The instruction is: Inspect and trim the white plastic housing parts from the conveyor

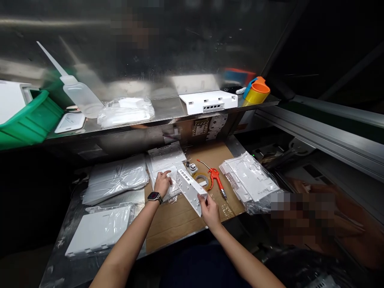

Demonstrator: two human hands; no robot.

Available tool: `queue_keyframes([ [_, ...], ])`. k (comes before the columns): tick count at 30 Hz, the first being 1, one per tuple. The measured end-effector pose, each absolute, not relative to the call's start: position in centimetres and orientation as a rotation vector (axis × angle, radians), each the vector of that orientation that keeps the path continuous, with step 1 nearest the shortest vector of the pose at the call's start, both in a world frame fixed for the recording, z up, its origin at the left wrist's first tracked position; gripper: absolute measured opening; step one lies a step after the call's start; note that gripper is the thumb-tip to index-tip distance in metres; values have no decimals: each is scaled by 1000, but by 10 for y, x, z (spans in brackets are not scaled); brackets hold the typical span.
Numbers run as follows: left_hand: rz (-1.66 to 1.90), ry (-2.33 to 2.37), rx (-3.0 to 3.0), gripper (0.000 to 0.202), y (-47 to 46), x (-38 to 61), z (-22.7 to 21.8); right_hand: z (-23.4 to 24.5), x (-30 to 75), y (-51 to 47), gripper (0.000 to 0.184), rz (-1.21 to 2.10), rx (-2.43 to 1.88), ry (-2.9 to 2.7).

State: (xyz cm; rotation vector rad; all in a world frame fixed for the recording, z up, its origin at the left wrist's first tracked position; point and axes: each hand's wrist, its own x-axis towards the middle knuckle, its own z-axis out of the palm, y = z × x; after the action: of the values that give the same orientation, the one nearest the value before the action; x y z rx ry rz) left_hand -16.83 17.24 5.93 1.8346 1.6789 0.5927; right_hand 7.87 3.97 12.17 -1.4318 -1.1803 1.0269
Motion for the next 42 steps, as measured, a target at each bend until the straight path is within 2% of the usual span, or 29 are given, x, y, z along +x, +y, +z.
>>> queue_keyframes([
  [10,438,1453,1988,51,215,-157,103,108,62,32,56,983,-1371,-1037],
  [16,542,1416,1974,71,235,-155,142,113,67,29,49,988,-1361,-1171],
  [24,575,1487,2202,68,166,-135,169,150,86,31,55,1024,-1441,-1126],
  [28,537,1526,2238,84,132,-128,174,164,116,40,61,1151,-1429,-919],
  [32,503,1539,2219,105,95,-119,171,180,140,42,55,1229,-1395,-802],
  [37,637,1448,2177,121,53,-86,176,199,145,31,57,981,-1530,-973],
  [42,896,1452,2057,122,34,-70,181,211,159,38,58,803,-1567,-1035],
])
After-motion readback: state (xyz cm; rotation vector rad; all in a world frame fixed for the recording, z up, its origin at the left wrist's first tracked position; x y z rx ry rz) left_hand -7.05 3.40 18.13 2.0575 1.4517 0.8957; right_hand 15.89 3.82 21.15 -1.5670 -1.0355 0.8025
